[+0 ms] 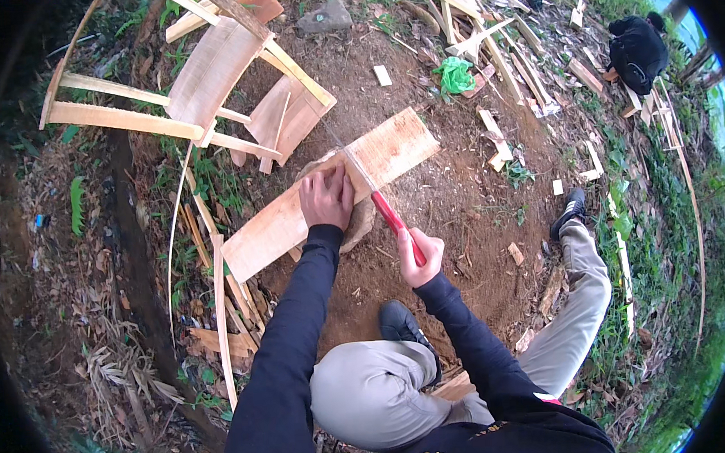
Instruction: The person uses a hand saw to cut a wooden plank resting on a tree stump. They hold the plank steady with their left hand while sawing with their right hand, periodically adjusting the plank's position to continue the cut.
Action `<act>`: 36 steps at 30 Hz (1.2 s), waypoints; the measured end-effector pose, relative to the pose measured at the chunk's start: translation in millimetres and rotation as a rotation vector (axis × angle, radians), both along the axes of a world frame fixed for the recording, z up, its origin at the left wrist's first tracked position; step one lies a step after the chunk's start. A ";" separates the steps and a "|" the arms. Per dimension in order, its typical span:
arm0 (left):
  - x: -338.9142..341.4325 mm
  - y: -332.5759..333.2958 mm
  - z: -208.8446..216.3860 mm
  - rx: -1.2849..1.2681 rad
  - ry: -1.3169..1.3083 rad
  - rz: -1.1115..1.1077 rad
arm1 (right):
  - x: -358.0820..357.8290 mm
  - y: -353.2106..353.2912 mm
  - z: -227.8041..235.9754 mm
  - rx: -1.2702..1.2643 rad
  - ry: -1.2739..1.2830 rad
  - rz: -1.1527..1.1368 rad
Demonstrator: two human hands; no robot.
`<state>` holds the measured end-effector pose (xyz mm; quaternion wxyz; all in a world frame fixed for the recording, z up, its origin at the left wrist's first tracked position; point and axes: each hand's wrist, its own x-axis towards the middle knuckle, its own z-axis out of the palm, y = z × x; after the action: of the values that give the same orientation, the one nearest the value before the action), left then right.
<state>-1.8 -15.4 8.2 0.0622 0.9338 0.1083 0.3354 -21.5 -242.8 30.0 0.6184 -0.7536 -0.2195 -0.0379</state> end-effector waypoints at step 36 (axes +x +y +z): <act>-3.0 1.1 1.7 -0.036 0.004 0.009 | -18.1 -10.3 2.5 -0.027 0.139 0.021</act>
<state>-4.8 -14.3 9.9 0.0770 0.9327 0.1187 0.3316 -39.6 -253.1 32.5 0.6223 -0.7603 -0.1845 0.0243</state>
